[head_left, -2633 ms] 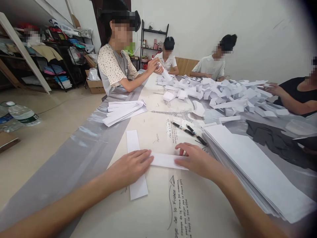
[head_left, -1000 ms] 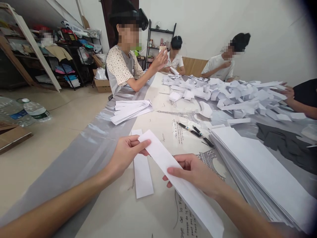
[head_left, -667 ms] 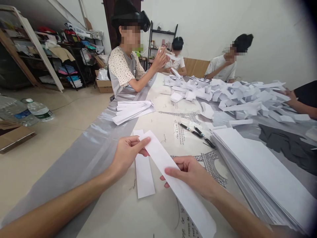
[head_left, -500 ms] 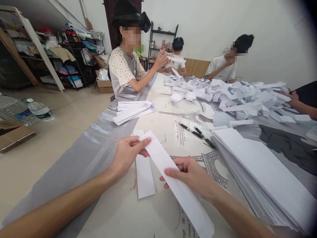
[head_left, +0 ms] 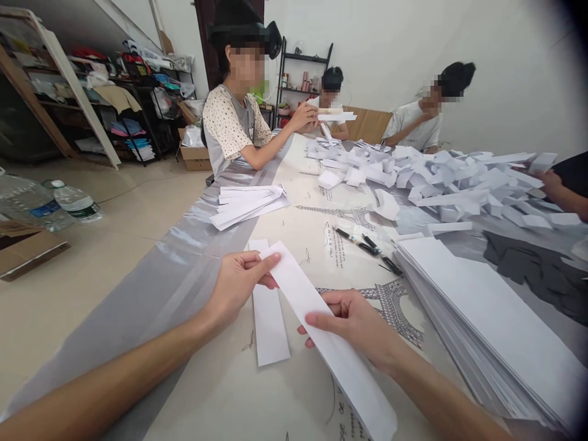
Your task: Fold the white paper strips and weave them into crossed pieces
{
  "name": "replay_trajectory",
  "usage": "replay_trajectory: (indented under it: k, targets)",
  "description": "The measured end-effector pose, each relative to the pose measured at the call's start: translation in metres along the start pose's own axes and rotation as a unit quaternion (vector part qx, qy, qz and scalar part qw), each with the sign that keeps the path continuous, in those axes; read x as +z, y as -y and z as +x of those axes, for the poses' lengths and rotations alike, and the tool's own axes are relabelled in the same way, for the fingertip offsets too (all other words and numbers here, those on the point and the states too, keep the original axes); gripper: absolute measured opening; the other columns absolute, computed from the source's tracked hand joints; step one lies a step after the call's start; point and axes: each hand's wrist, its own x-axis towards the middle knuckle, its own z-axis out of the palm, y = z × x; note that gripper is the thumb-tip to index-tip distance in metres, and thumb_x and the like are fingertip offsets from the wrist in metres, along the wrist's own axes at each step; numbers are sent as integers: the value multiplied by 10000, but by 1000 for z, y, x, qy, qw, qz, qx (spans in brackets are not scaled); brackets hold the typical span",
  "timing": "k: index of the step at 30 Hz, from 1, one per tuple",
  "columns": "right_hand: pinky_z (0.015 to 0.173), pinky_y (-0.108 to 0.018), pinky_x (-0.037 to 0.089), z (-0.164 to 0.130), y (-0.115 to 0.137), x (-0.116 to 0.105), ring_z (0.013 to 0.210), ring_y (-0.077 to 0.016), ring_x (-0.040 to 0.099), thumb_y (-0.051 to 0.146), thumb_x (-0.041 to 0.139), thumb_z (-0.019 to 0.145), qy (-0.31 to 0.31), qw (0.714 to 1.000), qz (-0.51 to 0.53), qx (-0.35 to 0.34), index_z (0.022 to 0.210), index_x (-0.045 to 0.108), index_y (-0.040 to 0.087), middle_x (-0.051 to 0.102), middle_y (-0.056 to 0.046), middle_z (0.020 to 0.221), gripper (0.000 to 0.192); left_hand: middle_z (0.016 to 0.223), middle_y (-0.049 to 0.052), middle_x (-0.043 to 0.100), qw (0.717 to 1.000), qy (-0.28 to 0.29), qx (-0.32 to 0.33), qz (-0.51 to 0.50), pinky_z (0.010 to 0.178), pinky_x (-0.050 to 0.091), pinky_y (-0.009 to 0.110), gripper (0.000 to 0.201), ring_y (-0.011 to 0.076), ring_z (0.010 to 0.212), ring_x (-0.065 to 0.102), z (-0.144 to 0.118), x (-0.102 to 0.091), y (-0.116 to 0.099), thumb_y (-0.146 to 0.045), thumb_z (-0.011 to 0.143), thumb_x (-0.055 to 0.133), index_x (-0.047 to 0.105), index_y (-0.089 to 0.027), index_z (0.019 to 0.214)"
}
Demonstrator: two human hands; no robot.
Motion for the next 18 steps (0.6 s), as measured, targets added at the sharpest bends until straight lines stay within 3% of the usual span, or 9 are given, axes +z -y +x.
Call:
replay_trajectory:
  k: [5,12,18]
  targets:
    - [589,-262,536,1,2,-4,814,-243,773,441,827,808,-4,1000,-19,6,994,793,191,802,-85,907,313,663,41,735,1000,-6,9,-9,707,561,294,383,190,654,706,8,-5,1,-525,764,820,714,-183,627]
    - [564,-249,493,5,1,-17,875,-263,771,438,833,794,-28,998,-56,26,957,798,196,806,-88,912,294,641,31,706,997,-55,31,-35,715,603,294,394,172,637,687,38,-29,10,-530,705,872,724,-174,628]
    - [563,-256,489,8,-4,-18,864,-262,767,458,846,773,-39,998,-41,25,955,797,208,808,-85,910,313,725,53,740,998,-41,26,-51,780,618,318,400,181,690,704,42,-32,15,-538,709,875,738,-164,675]
